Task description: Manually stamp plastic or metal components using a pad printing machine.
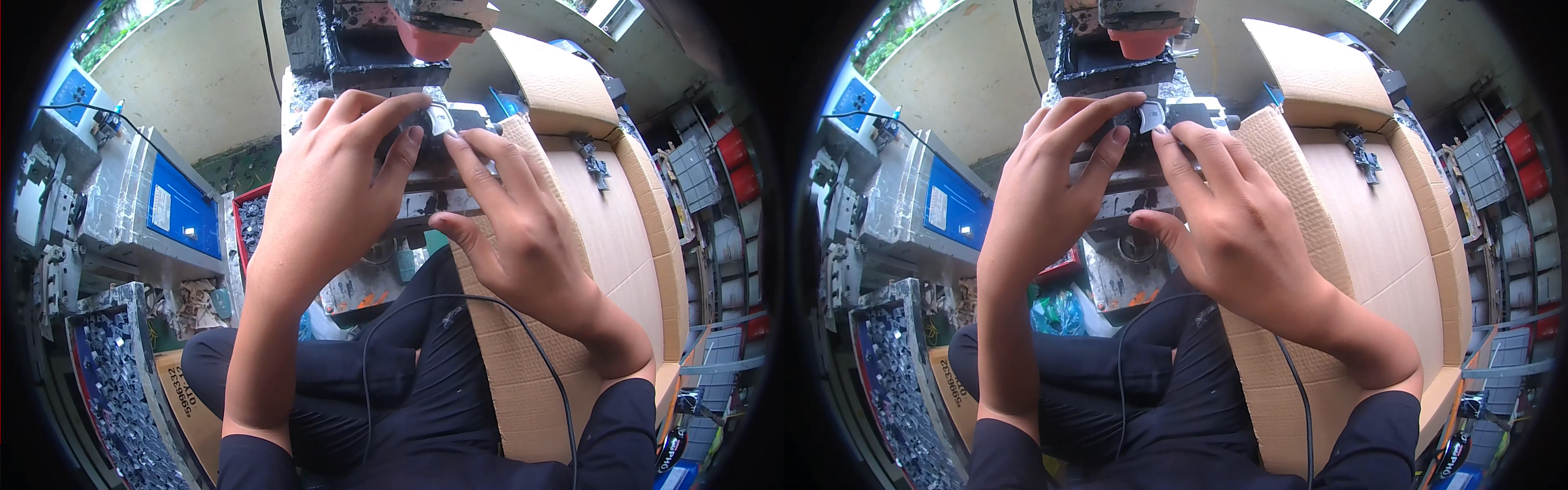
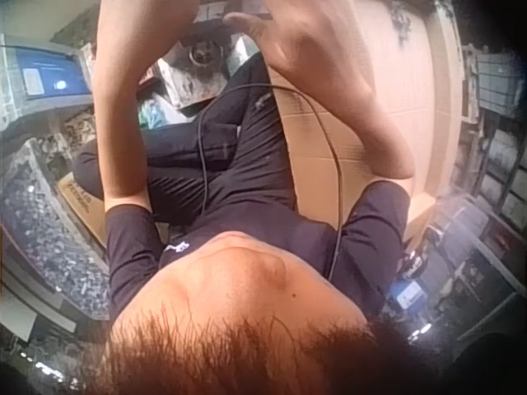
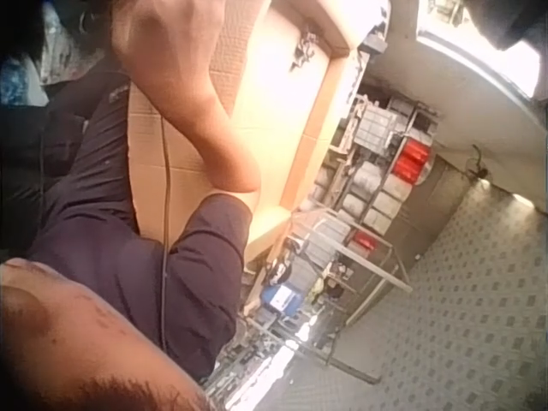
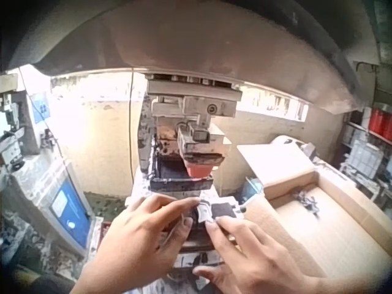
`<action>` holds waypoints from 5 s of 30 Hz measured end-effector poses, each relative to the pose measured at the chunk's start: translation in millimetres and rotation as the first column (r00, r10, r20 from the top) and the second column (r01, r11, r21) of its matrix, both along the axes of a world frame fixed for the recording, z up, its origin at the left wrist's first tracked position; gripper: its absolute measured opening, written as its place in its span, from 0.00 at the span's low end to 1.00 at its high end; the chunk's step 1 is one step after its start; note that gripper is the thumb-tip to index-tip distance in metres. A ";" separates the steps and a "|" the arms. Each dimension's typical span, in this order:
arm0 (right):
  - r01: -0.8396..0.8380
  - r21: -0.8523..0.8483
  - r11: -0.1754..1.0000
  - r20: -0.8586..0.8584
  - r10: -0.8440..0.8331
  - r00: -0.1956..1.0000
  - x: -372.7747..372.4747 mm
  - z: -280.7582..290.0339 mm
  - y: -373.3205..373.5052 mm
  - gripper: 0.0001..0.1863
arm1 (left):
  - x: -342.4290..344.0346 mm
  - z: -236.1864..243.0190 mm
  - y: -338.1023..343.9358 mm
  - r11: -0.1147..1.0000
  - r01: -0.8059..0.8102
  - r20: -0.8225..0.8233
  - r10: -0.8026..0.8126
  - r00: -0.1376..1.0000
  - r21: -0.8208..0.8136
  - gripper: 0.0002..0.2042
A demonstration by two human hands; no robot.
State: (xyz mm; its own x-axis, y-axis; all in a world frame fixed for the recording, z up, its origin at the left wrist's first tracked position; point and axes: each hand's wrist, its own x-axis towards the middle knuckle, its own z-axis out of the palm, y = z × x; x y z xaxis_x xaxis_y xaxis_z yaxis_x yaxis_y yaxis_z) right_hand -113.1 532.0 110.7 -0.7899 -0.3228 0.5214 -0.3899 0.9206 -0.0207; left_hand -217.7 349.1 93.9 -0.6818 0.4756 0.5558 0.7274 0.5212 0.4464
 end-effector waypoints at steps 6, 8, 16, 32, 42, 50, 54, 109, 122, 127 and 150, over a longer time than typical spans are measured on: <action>0.009 -0.009 1.000 0.030 -0.008 1.000 4.8 -4.3 -1.0 0.33 | 0.9 0.1 0.8 0.998 -0.015 0.060 0.012 0.998 0.056 0.16; 0.009 -0.008 1.000 0.035 -0.009 0.999 4.3 -2.9 -1.1 0.33 | -0.2 -1.8 0.3 0.997 -0.004 -0.003 0.004 1.000 0.075 0.17; 0.004 0.013 1.000 0.032 -0.004 0.999 1.4 0.3 -2.8 0.32 | 2.1 0.7 1.5 0.997 -0.017 0.041 0.014 0.999 0.069 0.16; -0.004 -0.011 1.000 0.035 0.005 0.999 1.4 1.7 -3.2 0.33 | 1.8 -1.4 0.9 0.997 -0.015 0.019 0.014 1.000 0.079 0.17; -0.038 -0.342 0.939 0.048 0.057 0.997 -8.2 -11.8 16.5 0.26 | 2.1 0.0 4.0 0.998 0.011 -0.010 -0.011 1.000 0.064 0.21; -0.079 -0.495 0.865 0.069 0.130 0.989 -19.0 -12.0 21.7 0.22 | -1.2 6.5 6.0 0.998 0.002 0.053 -0.005 0.999 0.063 0.21; -0.143 -0.634 0.760 0.022 0.203 0.979 -22.1 -10.3 18.1 0.22 | 2.6 13.8 6.8 0.995 0.030 0.064 -0.036 0.997 0.095 0.21; -0.456 -0.456 0.764 0.177 0.580 0.795 34.9 -11.2 -28.2 0.16 | 101.1 -80.0 -73.4 0.518 0.358 0.279 -0.793 0.542 0.777 0.24; -0.453 -0.442 0.774 0.175 0.570 0.803 36.8 -10.6 -28.8 0.15 | 102.8 -81.0 -72.4 0.491 0.338 0.278 -0.810 0.516 0.803 0.24; -0.452 -0.451 0.770 0.182 0.575 0.798 37.1 -9.6 -30.6 0.14 | 103.2 -81.8 -72.3 0.493 0.340 0.277 -0.808 0.519 0.801 0.24; -0.431 -0.468 0.772 0.236 0.579 0.780 38.2 -5.7 -29.5 0.15 | 105.4 -77.3 -72.5 0.491 0.296 0.311 -0.815 0.489 0.819 0.26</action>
